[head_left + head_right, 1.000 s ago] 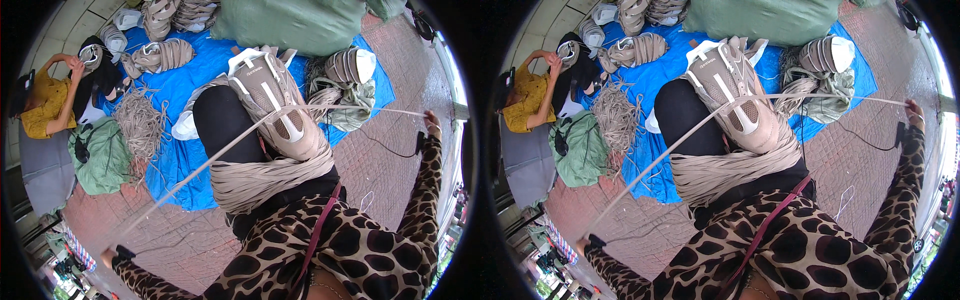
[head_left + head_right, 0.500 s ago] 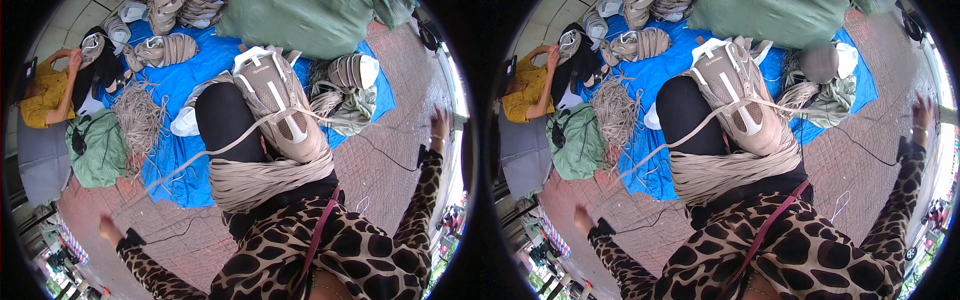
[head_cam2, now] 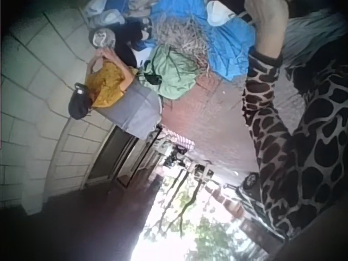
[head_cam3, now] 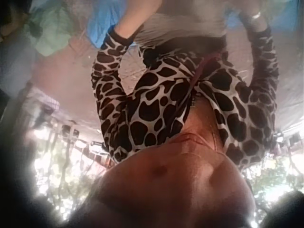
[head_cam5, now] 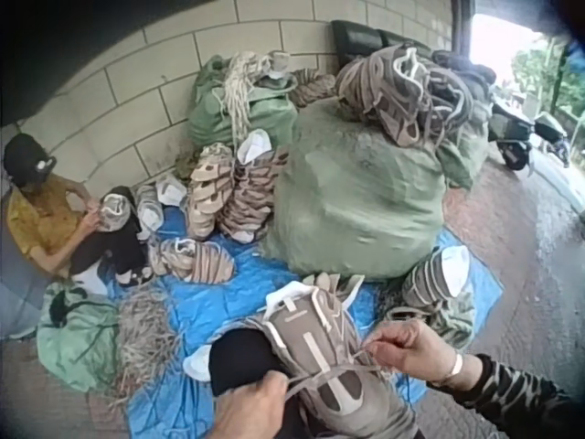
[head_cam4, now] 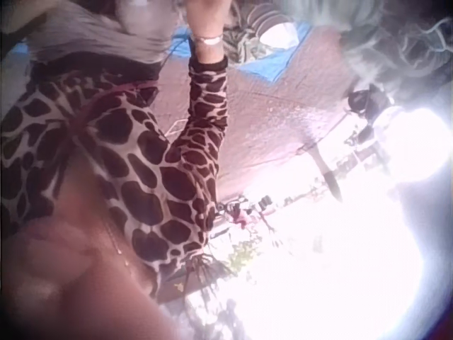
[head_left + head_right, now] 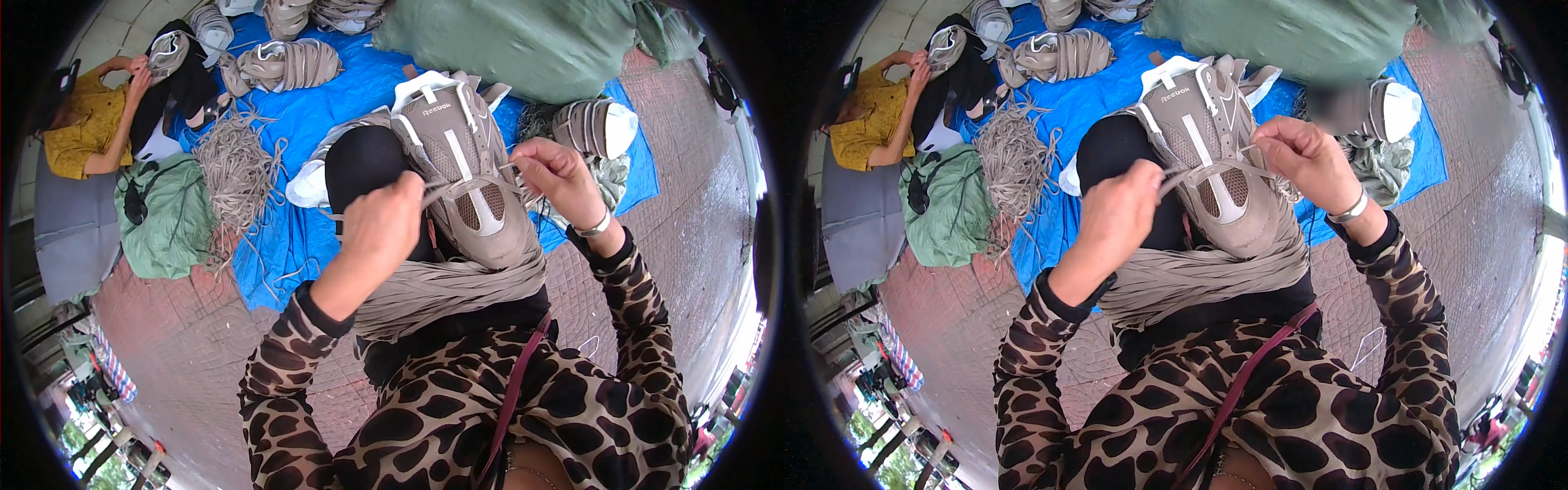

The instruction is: The person sits on a blue tarp and wraps beige shoelaces around a beige Reebok sneaker. They repeatedly thread the laces through the eyelets and around the shoe's upper, securing it tightly. Another person is visible in the background performing a similar task.

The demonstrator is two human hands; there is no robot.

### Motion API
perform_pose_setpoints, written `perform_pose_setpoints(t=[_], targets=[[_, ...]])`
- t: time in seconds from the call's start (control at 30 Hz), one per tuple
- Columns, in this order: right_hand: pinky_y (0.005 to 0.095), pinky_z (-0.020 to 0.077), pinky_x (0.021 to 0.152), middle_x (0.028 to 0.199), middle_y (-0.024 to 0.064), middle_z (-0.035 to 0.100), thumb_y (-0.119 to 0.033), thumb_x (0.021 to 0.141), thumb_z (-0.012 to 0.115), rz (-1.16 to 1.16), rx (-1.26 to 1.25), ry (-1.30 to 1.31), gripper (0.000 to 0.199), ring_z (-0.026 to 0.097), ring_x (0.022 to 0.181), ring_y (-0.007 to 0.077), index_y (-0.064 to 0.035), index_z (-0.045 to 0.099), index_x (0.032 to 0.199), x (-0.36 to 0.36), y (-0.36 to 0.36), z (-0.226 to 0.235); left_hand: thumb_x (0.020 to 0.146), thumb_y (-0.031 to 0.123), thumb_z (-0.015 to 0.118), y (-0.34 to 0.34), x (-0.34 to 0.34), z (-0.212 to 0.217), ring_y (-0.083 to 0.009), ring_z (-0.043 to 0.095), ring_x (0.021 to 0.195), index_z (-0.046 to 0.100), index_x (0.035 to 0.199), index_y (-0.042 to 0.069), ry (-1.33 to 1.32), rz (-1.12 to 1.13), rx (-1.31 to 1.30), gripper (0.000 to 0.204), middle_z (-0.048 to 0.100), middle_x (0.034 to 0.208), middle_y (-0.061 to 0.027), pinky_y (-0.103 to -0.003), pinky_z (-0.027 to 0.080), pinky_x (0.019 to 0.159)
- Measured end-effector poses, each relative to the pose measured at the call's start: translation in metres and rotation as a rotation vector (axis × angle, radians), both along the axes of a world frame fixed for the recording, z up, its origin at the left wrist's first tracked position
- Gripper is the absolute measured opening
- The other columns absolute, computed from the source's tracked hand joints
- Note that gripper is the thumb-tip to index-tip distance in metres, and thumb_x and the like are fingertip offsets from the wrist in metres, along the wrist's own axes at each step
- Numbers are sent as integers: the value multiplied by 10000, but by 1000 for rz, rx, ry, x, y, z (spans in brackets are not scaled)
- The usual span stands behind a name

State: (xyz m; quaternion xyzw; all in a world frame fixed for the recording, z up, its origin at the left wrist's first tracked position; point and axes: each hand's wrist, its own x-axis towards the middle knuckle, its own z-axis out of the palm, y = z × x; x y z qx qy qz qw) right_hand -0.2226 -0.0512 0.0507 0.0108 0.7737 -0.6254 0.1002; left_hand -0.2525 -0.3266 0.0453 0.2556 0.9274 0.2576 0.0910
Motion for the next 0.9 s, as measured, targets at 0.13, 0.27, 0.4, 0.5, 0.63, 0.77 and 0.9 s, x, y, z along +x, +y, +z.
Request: perform_pose_setpoints(t=[0.13,0.27,0.4,0.5,0.63,0.77,0.9], targets=[[222,456,657,771,-32,603,-76,926,628,-13,150,123,64,534,720,32,-15,648,923,0,-4,-5,955,210,562,9,10,-5,-393,647,627,623,917,75,-5,22,-38,153,650,663,-169,-503,497,575],[253,462,620,762,15,613,-79,883,667,-25,252,62,74,548,679,68,-22,649,926,0,-9,-10,936,222,590,16,11,-1,-383,643,604,632,861,76,-13,37,-22,169,642,643,-167,-494,494,556],[308,474,638,746,82,609,-44,814,674,9,449,356,71,595,675,202,-25,617,853,-4,-18,-6,924,210,599,20,14,-3,-378,642,593,623,849,75,2,65,8,156,639,632,-160,-490,492,549],[359,475,649,738,102,584,-15,773,662,48,667,660,97,588,685,287,-36,574,807,-7,-28,-10,918,201,601,22,16,-2,-374,644,594,613,834,73,10,82,16,153,642,633,-156,-487,494,548],[406,468,647,746,106,562,-6,751,660,34,793,678,138,571,688,314,-56,541,800,-2,-42,-11,907,188,604,25,20,-6,-371,645,588,597,808,69,23,109,38,155,640,625,-155,-484,496,543],[405,472,650,762,107,584,-11,747,668,-3,681,584,136,588,709,322,-57,554,804,0,-39,-15,895,170,604,29,22,-6,-368,642,568,583,785,64,36,135,38,154,629,599,-155,-486,496,527],[402,476,661,767,104,590,-4,744,667,-22,658,567,132,598,732,323,-52,563,810,1,-39,-16,859,163,626,35,23,-7,-370,639,560,581,749,60,41,160,29,158,621,586,-158,-489,504,528]])
